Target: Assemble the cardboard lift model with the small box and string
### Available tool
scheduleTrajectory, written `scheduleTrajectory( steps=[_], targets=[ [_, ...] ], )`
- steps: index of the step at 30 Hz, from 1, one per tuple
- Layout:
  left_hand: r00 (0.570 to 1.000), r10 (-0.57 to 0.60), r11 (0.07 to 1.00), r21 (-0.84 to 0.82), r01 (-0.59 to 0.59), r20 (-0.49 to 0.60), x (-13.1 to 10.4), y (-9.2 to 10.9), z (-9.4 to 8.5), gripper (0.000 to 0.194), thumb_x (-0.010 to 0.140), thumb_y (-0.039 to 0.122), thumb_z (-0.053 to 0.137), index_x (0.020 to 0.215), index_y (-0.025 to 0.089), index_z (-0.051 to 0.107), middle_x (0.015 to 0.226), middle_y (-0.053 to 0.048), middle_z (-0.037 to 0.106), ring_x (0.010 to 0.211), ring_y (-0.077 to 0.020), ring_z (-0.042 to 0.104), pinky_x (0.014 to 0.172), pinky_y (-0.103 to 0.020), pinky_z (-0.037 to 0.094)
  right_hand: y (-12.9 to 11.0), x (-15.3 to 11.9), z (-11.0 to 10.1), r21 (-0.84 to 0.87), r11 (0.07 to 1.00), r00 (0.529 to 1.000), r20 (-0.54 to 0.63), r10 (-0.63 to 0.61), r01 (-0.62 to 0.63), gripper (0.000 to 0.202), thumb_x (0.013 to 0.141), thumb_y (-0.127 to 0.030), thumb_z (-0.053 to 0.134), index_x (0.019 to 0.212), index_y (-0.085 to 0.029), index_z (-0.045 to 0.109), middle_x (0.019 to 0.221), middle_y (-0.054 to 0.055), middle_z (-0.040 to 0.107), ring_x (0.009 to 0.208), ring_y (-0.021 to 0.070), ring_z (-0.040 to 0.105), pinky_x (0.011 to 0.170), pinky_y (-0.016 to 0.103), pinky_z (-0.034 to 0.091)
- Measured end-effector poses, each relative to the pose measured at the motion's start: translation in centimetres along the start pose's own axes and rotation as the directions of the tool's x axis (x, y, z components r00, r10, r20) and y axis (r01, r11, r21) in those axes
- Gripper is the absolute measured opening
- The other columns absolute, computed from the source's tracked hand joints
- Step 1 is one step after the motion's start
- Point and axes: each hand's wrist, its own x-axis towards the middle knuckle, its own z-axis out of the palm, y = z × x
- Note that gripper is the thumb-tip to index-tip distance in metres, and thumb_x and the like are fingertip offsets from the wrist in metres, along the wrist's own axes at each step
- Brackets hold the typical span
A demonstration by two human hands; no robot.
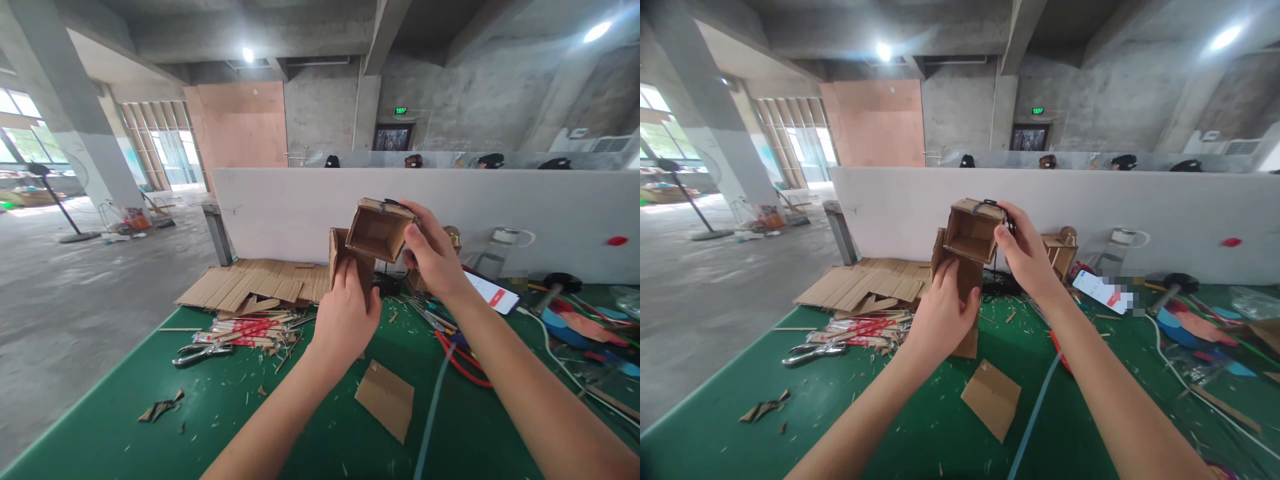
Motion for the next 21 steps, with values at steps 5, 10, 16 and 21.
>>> scheduleTrajectory(
  steps=[5,10,16,21],
  targets=[
    [1.000,-0.019,1.000,-0.008,0.019,0.003,0.0,0.1,0.0,0.055,0.092,0.035,0.041,0.139,0.009,0.028,0.146,-0.021,0.038,0.088,-0.0268,0.069,0.079,-0.047,0.057,0.4,-0.2,0.2,0.033,0.999,1.000,-0.003,0.016,-0.016,0.043,0.085,-0.056,0.055,0.123,-0.038,0.054,0.079,0.000,0.051,0.047,0.0084,0.037,0.037,0.025,0.032],
    [1.000,-0.006,1.000,-0.010,0.006,-0.002,0.0,0.0,0.0,0.054,0.092,0.035,0.042,0.139,0.011,0.027,0.145,-0.020,0.039,0.088,-0.0263,0.069,0.079,-0.046,0.057,0.5,-0.6,0.3,0.062,0.997,0.998,0.038,0.050,-0.052,0.043,0.086,-0.055,0.055,0.125,-0.039,0.052,0.067,-0.003,0.044,0.043,0.0087,0.036,0.037,0.025,0.030],
    [0.998,-0.002,0.995,0.097,0.008,-0.063,-1.0,0.6,0.4,0.053,0.092,0.031,0.041,0.139,0.012,0.025,0.147,-0.022,0.033,0.080,-0.0224,0.070,0.063,-0.038,0.060,0.4,-0.6,0.2,0.054,0.996,0.996,0.046,0.073,-0.075,0.044,0.087,-0.054,0.053,0.127,-0.036,0.050,0.072,-0.002,0.048,0.044,0.0081,0.037,0.037,0.024,0.031],
    [0.992,0.070,0.984,0.170,-0.051,-0.108,-2.3,2.0,0.2,0.052,0.090,0.030,0.045,0.137,0.013,0.028,0.140,-0.022,0.036,0.080,-0.0227,0.069,0.056,-0.034,0.059,0.8,-0.5,0.1,0.026,0.998,0.999,0.016,0.050,-0.050,0.044,0.087,-0.054,0.052,0.127,-0.036,0.051,0.087,0.002,0.053,0.050,0.0091,0.040,0.037,0.024,0.034]
  ],
)
